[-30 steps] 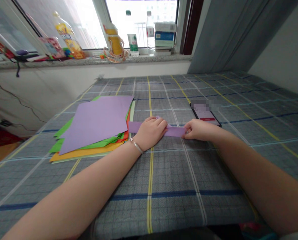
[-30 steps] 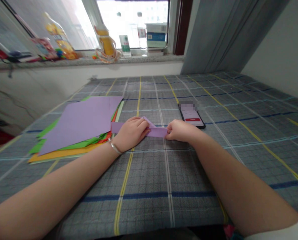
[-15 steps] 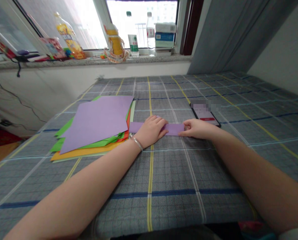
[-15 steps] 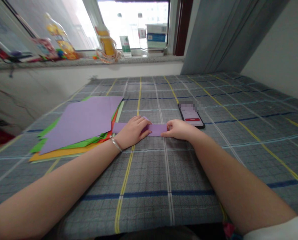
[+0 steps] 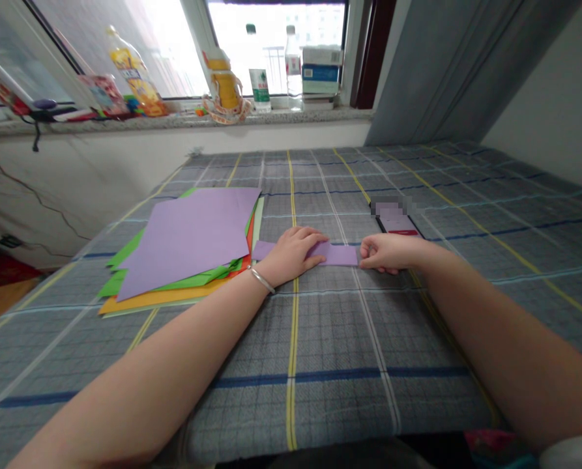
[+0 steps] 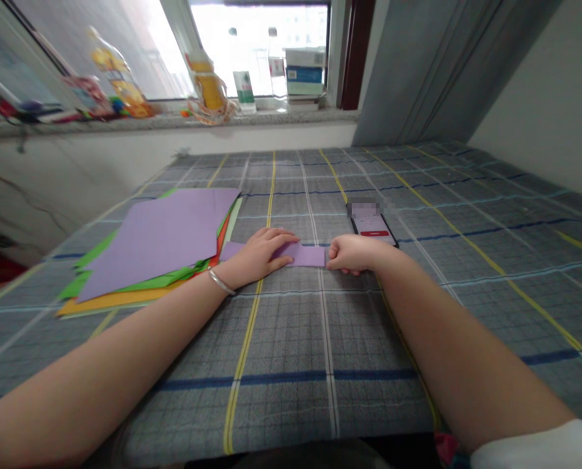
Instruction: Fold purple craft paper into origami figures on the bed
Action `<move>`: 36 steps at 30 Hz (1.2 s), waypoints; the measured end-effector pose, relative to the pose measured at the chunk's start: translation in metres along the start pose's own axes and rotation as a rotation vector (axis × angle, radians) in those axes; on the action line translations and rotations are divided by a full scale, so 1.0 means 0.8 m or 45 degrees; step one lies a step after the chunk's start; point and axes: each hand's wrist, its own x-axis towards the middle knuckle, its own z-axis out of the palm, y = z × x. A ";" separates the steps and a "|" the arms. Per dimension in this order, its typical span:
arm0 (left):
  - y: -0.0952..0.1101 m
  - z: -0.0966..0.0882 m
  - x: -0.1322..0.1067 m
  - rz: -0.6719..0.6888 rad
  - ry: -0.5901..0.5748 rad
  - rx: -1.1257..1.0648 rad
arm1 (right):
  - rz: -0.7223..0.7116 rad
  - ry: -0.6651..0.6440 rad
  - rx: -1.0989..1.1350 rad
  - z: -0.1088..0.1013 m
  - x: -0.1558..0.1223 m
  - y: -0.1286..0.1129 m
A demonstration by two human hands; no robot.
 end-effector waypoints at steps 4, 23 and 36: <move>-0.002 0.001 -0.001 0.025 0.039 -0.025 | -0.106 0.482 0.009 0.004 -0.008 -0.011; -0.010 -0.046 -0.025 0.365 -0.133 0.262 | -0.825 0.675 -0.678 0.032 -0.006 -0.032; 0.020 -0.022 -0.017 0.231 0.107 0.551 | -0.770 0.952 -0.686 0.043 -0.003 -0.045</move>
